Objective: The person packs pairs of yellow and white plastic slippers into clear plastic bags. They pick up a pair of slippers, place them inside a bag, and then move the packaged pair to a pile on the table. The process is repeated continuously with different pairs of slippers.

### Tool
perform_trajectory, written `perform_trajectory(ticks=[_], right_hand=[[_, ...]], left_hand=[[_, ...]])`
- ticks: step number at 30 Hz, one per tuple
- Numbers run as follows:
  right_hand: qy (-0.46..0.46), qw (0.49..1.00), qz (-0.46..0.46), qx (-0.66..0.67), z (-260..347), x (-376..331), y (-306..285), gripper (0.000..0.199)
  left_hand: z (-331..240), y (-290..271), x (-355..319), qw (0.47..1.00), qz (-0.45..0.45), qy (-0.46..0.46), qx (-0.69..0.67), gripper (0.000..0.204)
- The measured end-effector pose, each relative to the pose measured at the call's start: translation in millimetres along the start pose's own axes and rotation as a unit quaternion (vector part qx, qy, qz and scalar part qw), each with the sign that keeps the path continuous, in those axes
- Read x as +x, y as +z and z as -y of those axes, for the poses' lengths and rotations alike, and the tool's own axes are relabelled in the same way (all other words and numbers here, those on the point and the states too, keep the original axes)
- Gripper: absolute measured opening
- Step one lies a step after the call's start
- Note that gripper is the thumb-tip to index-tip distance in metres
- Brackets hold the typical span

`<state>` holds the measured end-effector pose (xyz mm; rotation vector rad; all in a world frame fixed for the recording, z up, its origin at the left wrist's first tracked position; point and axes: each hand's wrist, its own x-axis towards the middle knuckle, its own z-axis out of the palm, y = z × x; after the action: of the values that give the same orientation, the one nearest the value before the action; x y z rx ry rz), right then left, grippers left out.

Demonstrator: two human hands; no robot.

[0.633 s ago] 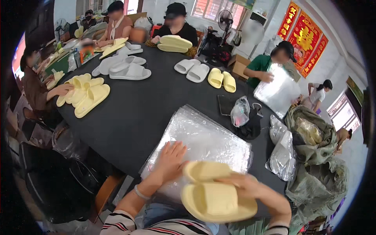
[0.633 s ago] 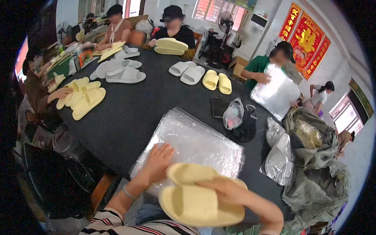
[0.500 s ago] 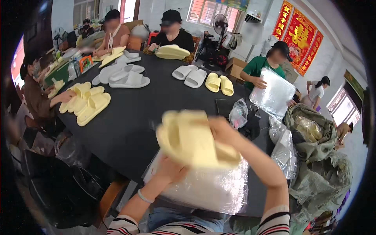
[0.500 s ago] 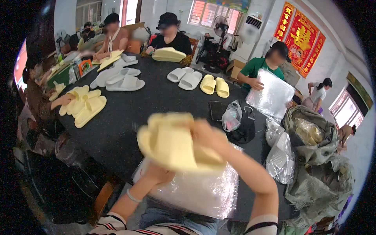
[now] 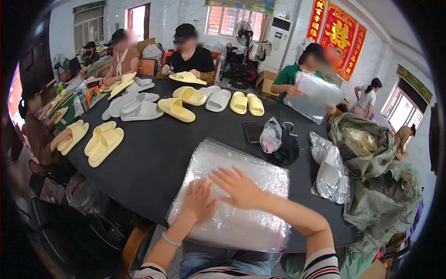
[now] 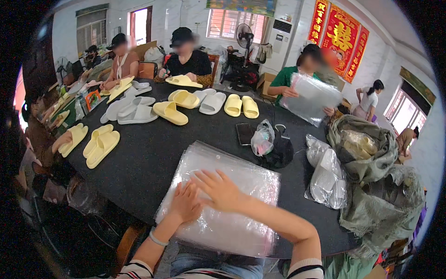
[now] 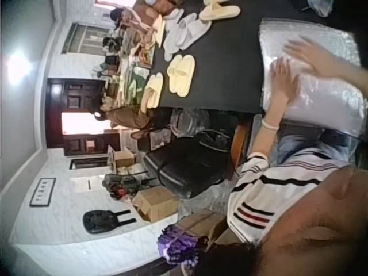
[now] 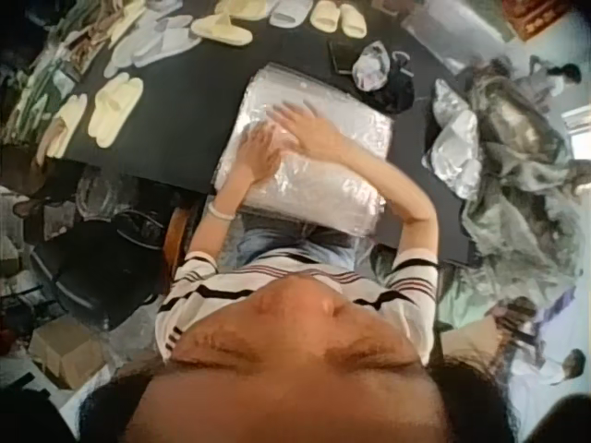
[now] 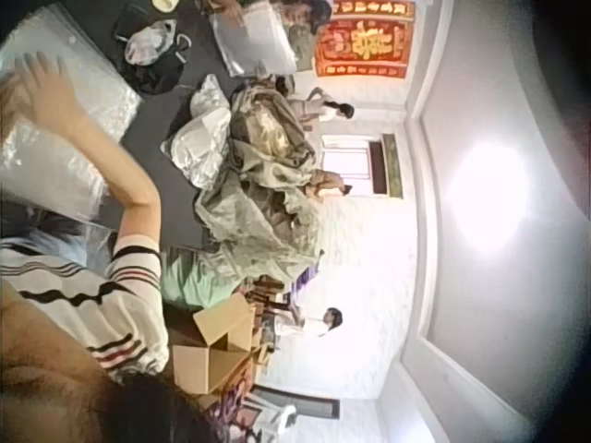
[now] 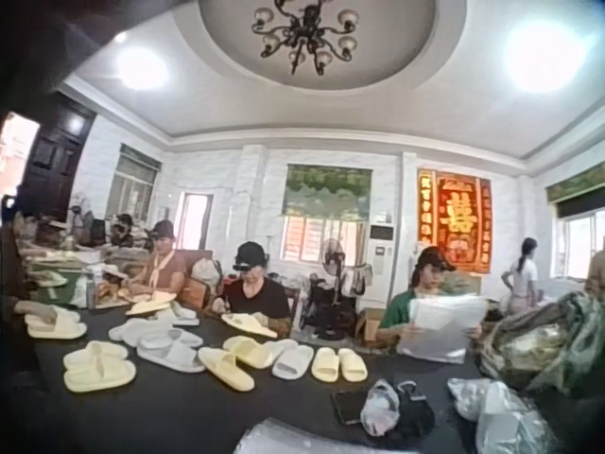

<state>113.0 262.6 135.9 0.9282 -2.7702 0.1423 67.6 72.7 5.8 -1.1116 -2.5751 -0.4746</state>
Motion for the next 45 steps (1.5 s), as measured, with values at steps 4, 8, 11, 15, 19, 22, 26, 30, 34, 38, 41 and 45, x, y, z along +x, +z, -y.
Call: perform_trajectory(ticks=[4, 8, 11, 15, 19, 22, 26, 30, 34, 38, 41, 45], right_hand=[[0.175, 0.978, 0.110, -0.024, -12, -106, 55, 0.069], [0.290, 0.957, 0.019, 0.004, -36, -175, 64, 0.067], [0.290, 0.956, -0.044, 0.006, -34, -185, 66, 0.062], [0.293, 0.954, -0.063, 0.013, -33, -189, 66, 0.062], [0.291, 0.954, -0.070, 0.017, -37, -192, 70, 0.063], [0.282, 0.956, -0.075, 0.016, -36, -191, 70, 0.063], [0.282, 0.956, -0.073, 0.006, -42, -198, 74, 0.066], [0.241, 0.967, -0.069, 0.033, -35, -198, 57, 0.069], [0.097, 0.990, -0.017, 0.103, 8, -198, 22, 0.079], [0.038, 0.989, 0.041, 0.138, 32, -214, 55, 0.081], [0.030, 0.966, 0.015, 0.257, -2, -221, 40, 0.072], [0.240, 0.952, -0.184, 0.038, -101, -246, -31, 0.059]], left_hand=[[-6, -18, 0, 0.999, 0.003, -0.017, 0.036, 0.073], [-4, -12, -1, 0.998, 0.032, -0.037, 0.027, 0.080], [-1, -17, -1, 0.992, 0.117, -0.037, 0.032, 0.085], [-2, -55, 38, 0.981, 0.193, -0.019, 0.011, 0.082], [17, -58, 78, 0.988, 0.150, 0.023, -0.036, 0.072], [39, -12, 87, 0.989, 0.133, 0.010, 0.071, 0.066], [43, 15, 89, 0.992, 0.106, 0.011, 0.071, 0.067], [51, 4, 81, 0.985, 0.112, 0.046, 0.123, 0.069], [14, -49, 74, 0.993, 0.087, 0.082, 0.000, 0.071], [4, -29, 48, 0.971, 0.198, 0.123, 0.043, 0.071], [11, -11, 27, 0.983, 0.140, 0.118, 0.017, 0.071], [17, -10, 19, 0.986, 0.130, 0.102, 0.013, 0.072]])
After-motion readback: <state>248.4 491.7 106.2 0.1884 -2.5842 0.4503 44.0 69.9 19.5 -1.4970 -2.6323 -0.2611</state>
